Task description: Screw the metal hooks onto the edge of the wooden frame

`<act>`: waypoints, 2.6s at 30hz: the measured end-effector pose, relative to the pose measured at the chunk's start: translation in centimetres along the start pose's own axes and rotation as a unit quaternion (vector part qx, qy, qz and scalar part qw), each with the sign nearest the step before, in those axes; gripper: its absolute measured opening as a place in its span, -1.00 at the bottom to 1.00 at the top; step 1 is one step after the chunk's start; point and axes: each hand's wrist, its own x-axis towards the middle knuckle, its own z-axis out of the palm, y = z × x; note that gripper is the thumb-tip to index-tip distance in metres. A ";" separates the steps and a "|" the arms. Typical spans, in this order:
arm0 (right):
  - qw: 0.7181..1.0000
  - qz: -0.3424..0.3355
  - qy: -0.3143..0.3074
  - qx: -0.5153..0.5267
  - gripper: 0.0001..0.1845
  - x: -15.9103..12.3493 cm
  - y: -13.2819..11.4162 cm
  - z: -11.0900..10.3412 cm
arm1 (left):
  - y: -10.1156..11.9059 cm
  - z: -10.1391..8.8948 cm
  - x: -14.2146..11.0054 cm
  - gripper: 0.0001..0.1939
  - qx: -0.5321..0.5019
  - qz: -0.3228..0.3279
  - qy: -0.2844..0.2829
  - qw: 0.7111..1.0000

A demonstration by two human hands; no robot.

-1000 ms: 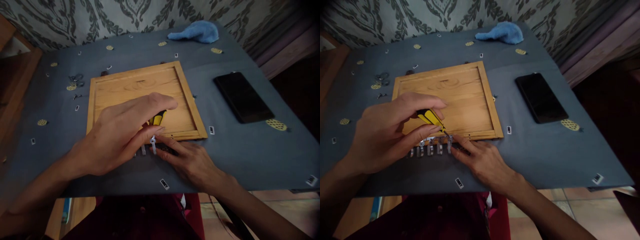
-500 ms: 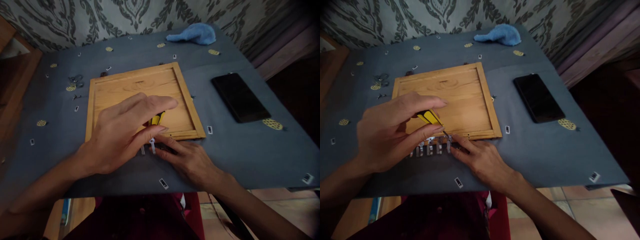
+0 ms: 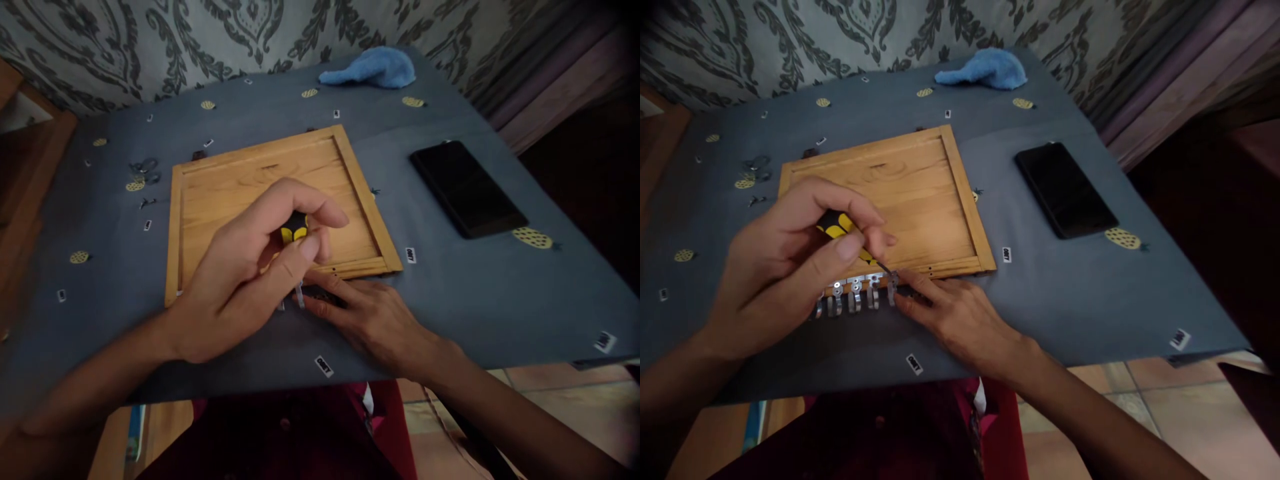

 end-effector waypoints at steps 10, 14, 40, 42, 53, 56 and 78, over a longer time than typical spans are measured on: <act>1.000 -0.007 0.024 -0.004 -0.60 0.2 0.1 0.0 | 0.1 3.4 2.7 -0.70 -0.284 -0.063 0.053 0.955; 1.000 -0.004 0.024 -0.006 -0.57 0.2 0.0 -0.1 | 0.0 3.6 3.5 -0.67 -0.318 -0.065 0.027 0.945; 1.000 0.001 0.008 -0.001 -0.58 0.1 0.0 0.0 | 0.3 3.1 3.8 -0.73 -0.366 -0.064 -0.006 0.928; 1.000 0.001 0.006 -0.003 -0.59 0.2 0.0 0.0 | 0.4 3.0 3.7 -0.73 -0.363 -0.073 -0.011 0.929; 0.999 -0.008 0.031 -0.007 -0.59 0.2 0.1 0.1 | 0.4 2.8 3.4 -0.73 -0.375 -0.065 -0.051 0.923; 0.999 -0.007 0.034 -0.010 -0.58 0.3 0.0 0.0 | 0.2 2.9 3.3 -0.71 -0.371 -0.054 -0.038 0.926; 1.000 0.006 -0.009 -0.009 -0.56 -0.1 0.1 0.1 | 1.2 1.7 2.1 -0.72 -0.326 -0.032 0.127 0.936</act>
